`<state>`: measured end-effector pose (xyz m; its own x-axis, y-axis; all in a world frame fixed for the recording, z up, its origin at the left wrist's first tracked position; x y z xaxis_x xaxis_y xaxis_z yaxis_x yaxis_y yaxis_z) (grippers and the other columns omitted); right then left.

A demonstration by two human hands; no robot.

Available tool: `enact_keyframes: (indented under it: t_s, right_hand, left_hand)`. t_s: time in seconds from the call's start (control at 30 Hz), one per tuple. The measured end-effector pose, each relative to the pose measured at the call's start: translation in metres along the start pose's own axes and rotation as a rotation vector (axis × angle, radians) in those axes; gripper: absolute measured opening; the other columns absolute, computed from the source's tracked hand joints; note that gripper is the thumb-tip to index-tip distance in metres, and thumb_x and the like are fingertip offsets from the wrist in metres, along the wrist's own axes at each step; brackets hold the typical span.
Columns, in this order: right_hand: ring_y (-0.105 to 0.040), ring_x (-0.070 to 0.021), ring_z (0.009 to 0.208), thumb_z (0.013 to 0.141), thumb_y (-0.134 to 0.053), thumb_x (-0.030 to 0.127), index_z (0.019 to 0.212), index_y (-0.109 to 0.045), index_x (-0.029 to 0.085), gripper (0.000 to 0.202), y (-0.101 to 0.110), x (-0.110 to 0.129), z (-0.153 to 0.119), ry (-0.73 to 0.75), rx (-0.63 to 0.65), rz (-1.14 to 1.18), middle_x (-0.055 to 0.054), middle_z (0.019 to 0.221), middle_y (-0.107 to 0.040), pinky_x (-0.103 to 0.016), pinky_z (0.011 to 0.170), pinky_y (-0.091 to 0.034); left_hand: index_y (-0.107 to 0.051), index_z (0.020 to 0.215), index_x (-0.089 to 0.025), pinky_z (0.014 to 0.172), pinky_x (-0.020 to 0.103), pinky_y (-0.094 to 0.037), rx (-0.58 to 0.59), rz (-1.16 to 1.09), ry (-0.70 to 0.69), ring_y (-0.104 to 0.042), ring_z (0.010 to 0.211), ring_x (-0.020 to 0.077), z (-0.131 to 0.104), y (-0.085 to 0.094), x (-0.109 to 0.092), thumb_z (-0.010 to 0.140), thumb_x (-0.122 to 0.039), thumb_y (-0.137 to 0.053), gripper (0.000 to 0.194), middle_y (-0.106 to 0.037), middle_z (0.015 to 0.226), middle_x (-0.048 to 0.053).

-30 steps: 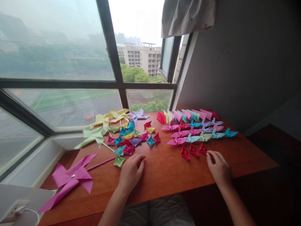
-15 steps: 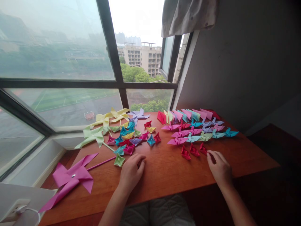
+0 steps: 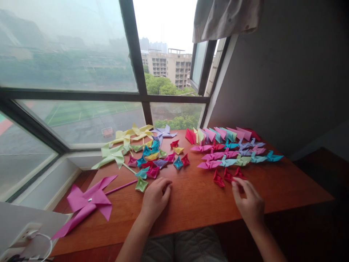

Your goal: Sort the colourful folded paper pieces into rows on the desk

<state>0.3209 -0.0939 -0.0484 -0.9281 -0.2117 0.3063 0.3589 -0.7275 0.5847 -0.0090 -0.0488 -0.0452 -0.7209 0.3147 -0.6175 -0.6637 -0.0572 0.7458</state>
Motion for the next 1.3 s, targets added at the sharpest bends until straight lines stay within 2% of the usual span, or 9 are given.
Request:
enact_keyframes:
  t_s: [0.13, 0.2, 0.27, 0.47, 0.63, 0.8, 1.07, 1.17, 1.3]
  right_hand:
    - [-0.065, -0.0149, 0.076, 0.097, -0.050, 0.024, 0.102, -0.066, 0.019, 0.017, -0.042, 0.077, 0.009, 0.032, 0.276, 0.247, -0.005, 0.089, -0.069, -0.025, 0.075, -0.050]
    - [-0.064, -0.0160, 0.073, 0.096, -0.051, 0.025, 0.106, -0.064, 0.020, 0.017, -0.065, 0.105, 0.016, 0.004, 0.412, 0.243, -0.004, 0.085, -0.068, -0.026, 0.068, -0.048]
    - [-0.064, -0.0173, 0.075, 0.095, -0.051, 0.024, 0.108, -0.063, 0.021, 0.018, -0.083, 0.123, 0.026, -0.017, 0.473, 0.210, -0.003, 0.086, -0.067, -0.026, 0.068, -0.047]
    - [-0.065, -0.0184, 0.080, 0.094, -0.055, 0.024, 0.106, -0.061, 0.020, 0.014, -0.119, 0.133, 0.047, -0.115, 0.491, 0.068, -0.004, 0.091, -0.069, -0.027, 0.067, -0.041]
    - [-0.063, -0.0179, 0.076, 0.093, -0.056, 0.023, 0.089, -0.060, 0.020, 0.006, -0.135, 0.130, 0.051, -0.133, 0.495, 0.003, -0.003, 0.086, -0.068, -0.027, 0.061, -0.034]
    - [-0.060, -0.0175, 0.076, 0.094, -0.052, 0.017, 0.082, -0.059, 0.020, 0.014, -0.121, 0.136, 0.058, -0.065, 0.380, 0.060, -0.003, 0.081, -0.064, -0.027, 0.066, -0.036]
    - [-0.055, -0.0148, 0.070, 0.096, -0.050, 0.020, 0.086, -0.060, 0.020, 0.014, -0.065, 0.143, 0.063, -0.017, 0.220, 0.313, -0.002, 0.079, -0.061, -0.026, 0.069, -0.042]
    - [-0.058, -0.0141, 0.073, 0.096, -0.051, 0.020, 0.089, -0.061, 0.019, 0.012, -0.040, 0.125, 0.055, -0.017, 0.153, 0.352, -0.003, 0.082, -0.063, -0.025, 0.071, -0.045]
    - [-0.062, -0.0146, 0.074, 0.095, -0.056, 0.026, 0.091, -0.065, 0.019, 0.012, -0.005, 0.075, 0.043, -0.046, 0.057, 0.207, -0.004, 0.085, -0.067, -0.025, 0.074, -0.047]
  left_hand:
    - [-0.069, 0.095, -0.022, 0.079, 0.031, -0.048, -0.003, 0.010, 0.008, -0.067, 0.089, 0.0212, 0.000, 0.000, 0.000, 0.092, -0.022, -0.051, 0.018, -0.072, 0.093, 0.004]
    - [-0.068, 0.095, -0.022, 0.079, 0.031, -0.048, -0.004, 0.000, 0.007, -0.066, 0.089, 0.0209, -0.001, -0.001, 0.001, 0.092, -0.021, -0.051, 0.018, -0.072, 0.093, 0.004]
    - [-0.068, 0.095, -0.022, 0.080, 0.031, -0.048, -0.002, -0.011, 0.002, -0.066, 0.088, 0.0205, -0.001, -0.001, 0.000, 0.092, -0.020, -0.051, 0.018, -0.071, 0.093, 0.004]
    - [-0.067, 0.096, -0.022, 0.079, 0.031, -0.048, 0.001, -0.022, 0.002, -0.065, 0.087, 0.0199, -0.003, -0.001, 0.001, 0.091, -0.018, -0.052, 0.017, -0.070, 0.093, 0.004]
    - [-0.067, 0.095, -0.022, 0.080, 0.031, -0.048, 0.007, -0.022, 0.003, -0.065, 0.087, 0.0199, -0.003, -0.001, 0.000, 0.091, -0.017, -0.052, 0.017, -0.070, 0.093, 0.003]
    - [-0.068, 0.096, -0.022, 0.079, 0.031, -0.048, 0.015, -0.003, 0.001, -0.065, 0.087, 0.0207, -0.002, -0.001, -0.001, 0.091, -0.018, -0.052, 0.017, -0.069, 0.092, 0.004]
    - [-0.068, 0.096, -0.022, 0.079, 0.032, -0.048, 0.022, 0.010, 0.007, -0.065, 0.089, 0.0212, -0.001, 0.000, -0.002, 0.092, -0.020, -0.051, 0.017, -0.070, 0.093, 0.004]
    - [-0.068, 0.095, -0.022, 0.079, 0.031, -0.048, 0.024, 0.010, 0.010, -0.066, 0.090, 0.0211, -0.002, 0.000, -0.002, 0.092, -0.020, -0.051, 0.017, -0.071, 0.093, 0.004]
    - [-0.068, 0.096, -0.022, 0.078, 0.031, -0.049, 0.027, 0.024, 0.000, -0.066, 0.089, 0.0211, -0.001, -0.001, -0.001, 0.092, -0.022, -0.051, 0.018, -0.070, 0.092, 0.004]
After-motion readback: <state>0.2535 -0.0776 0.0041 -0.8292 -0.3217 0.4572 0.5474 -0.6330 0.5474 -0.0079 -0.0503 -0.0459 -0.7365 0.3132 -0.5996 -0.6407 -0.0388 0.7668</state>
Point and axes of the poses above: each hand's wrist, its own z-axis towards the middle knuckle, its own y-axis out of the back of the hand, x = y × z, the point moved 4 cm from there along z, towards the middle knuckle
